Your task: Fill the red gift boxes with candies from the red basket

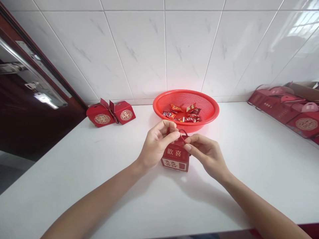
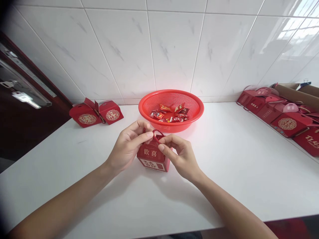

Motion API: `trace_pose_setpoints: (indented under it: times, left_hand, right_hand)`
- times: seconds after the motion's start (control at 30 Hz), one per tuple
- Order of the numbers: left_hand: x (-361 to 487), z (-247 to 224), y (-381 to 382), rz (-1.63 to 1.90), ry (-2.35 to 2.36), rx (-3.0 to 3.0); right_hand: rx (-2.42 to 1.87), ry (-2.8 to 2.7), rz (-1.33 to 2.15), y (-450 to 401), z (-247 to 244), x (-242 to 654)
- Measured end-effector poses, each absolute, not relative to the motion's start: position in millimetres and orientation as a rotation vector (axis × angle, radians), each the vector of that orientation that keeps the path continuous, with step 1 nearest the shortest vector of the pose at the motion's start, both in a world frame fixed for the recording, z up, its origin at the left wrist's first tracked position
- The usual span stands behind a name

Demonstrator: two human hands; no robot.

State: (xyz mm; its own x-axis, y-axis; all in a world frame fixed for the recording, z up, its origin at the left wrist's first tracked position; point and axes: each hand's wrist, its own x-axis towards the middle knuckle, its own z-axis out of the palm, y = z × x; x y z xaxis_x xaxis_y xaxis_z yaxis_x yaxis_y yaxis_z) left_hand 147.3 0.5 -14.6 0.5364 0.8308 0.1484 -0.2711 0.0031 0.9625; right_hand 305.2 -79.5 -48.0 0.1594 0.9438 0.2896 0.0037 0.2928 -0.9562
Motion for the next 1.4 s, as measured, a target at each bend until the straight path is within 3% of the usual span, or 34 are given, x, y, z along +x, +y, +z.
trace_pose_setpoints:
  times: [0.93, 1.4]
  left_hand:
    - [145, -14, 2, 0.820, 0.545, 1.318]
    - [135, 2, 3, 0.617, 0.275, 1.129]
  right_hand:
    - [-1.067, -1.266, 0.782, -83, -48, 302]
    - [-1.099, -1.228, 0.634, -85, -38, 309]
